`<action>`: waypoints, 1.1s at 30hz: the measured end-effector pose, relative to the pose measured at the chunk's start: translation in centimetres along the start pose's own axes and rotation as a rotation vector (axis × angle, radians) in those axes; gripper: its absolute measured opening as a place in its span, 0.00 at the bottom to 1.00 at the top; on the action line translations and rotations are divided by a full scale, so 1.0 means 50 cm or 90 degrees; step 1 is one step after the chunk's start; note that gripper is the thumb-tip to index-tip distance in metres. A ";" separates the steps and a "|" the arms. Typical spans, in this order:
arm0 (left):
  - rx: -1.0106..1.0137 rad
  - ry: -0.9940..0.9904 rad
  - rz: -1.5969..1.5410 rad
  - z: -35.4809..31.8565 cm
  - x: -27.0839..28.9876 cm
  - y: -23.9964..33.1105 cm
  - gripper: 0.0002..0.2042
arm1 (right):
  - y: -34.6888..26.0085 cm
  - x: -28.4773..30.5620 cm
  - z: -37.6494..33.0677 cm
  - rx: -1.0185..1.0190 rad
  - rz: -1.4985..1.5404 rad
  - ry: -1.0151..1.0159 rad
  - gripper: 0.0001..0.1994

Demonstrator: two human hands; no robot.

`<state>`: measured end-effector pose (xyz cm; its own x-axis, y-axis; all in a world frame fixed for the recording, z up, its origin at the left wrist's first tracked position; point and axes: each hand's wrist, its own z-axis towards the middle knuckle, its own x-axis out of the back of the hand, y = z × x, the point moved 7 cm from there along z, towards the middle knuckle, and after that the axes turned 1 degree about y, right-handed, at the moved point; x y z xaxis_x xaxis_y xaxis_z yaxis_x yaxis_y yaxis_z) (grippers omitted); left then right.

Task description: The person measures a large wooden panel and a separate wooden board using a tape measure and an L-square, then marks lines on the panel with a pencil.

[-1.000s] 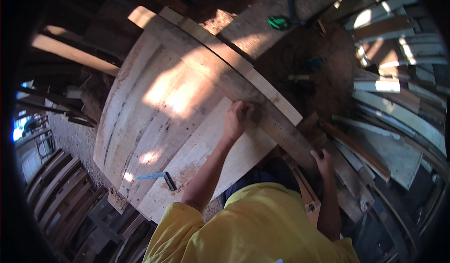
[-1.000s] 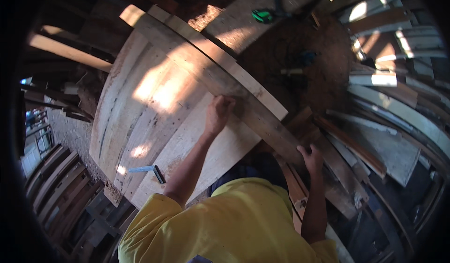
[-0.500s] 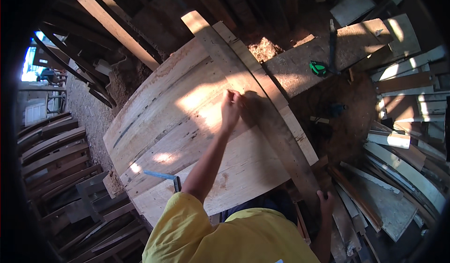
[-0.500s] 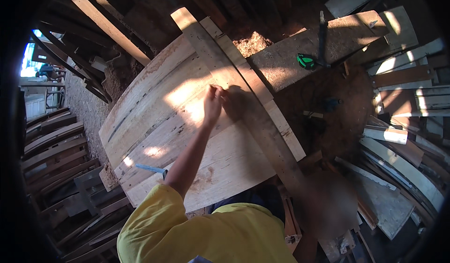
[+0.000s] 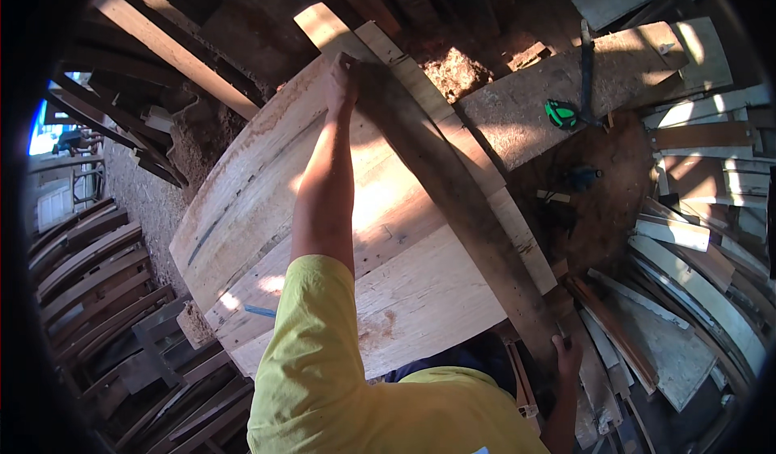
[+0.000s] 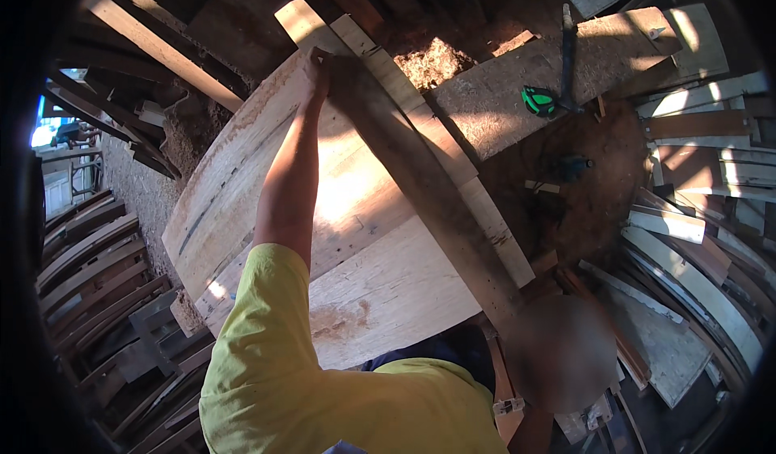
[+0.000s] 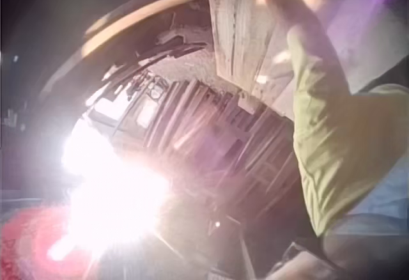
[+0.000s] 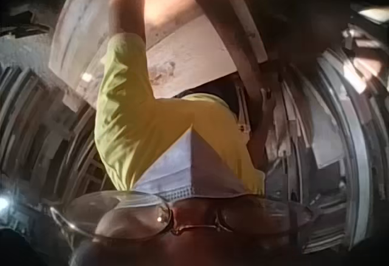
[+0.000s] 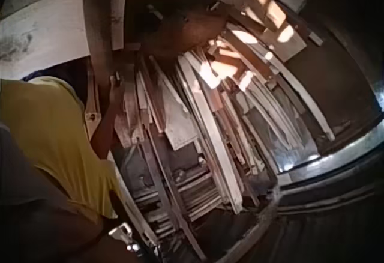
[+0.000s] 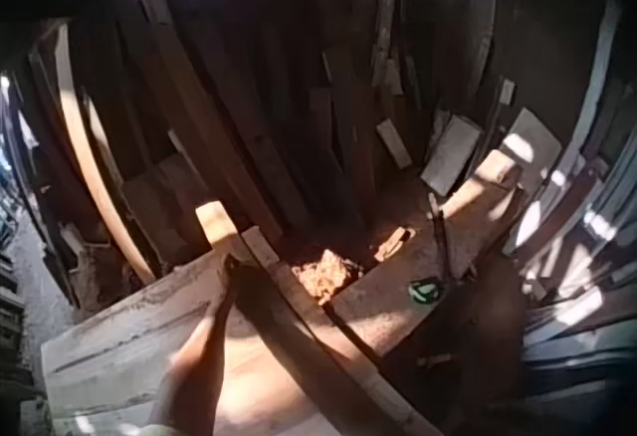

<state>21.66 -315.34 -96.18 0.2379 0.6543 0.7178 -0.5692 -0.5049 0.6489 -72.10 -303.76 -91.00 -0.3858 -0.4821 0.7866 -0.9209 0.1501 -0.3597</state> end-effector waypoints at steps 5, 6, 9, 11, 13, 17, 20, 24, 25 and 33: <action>-0.216 0.137 0.083 -0.033 0.049 0.106 0.11 | -0.011 0.002 -0.001 -0.043 -0.005 -0.035 0.25; -0.212 0.122 0.060 -0.031 0.049 0.110 0.12 | -0.012 0.002 0.001 -0.049 -0.007 -0.043 0.25; -0.069 0.051 -0.038 -0.061 0.046 0.082 0.13 | -0.018 0.005 -0.001 -0.066 -0.021 -0.060 0.25; -0.004 0.011 -0.078 -0.082 0.042 0.054 0.14 | -0.037 0.008 0.000 -0.049 -0.005 -0.049 0.24; -0.004 -0.018 -0.084 -0.100 0.047 0.036 0.14 | -0.041 0.010 0.001 -0.044 0.003 -0.045 0.25; -0.013 -0.036 -0.104 -0.104 0.040 0.042 0.15 | -0.037 0.007 0.003 -0.062 0.000 -0.064 0.24; -0.017 -0.013 -0.111 -0.103 0.039 0.034 0.15 | -0.031 0.007 0.008 -0.017 0.004 -0.039 0.23; 0.009 -0.028 -0.101 -0.111 0.041 0.045 0.15 | -0.027 0.004 0.005 -0.024 -0.005 -0.026 0.23; 0.008 -0.017 -0.095 -0.116 0.045 0.044 0.15 | -0.028 0.004 0.005 -0.022 -0.003 -0.027 0.23; 0.022 -0.080 -0.076 -0.136 0.057 0.040 0.16 | -0.032 0.004 0.006 -0.016 0.005 -0.030 0.24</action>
<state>15.86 -310.68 -94.54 0.4006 0.6361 0.6595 -0.5036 -0.4484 0.7384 -70.67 -304.35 -90.42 -0.3906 -0.5203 0.7594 -0.9192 0.1750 -0.3529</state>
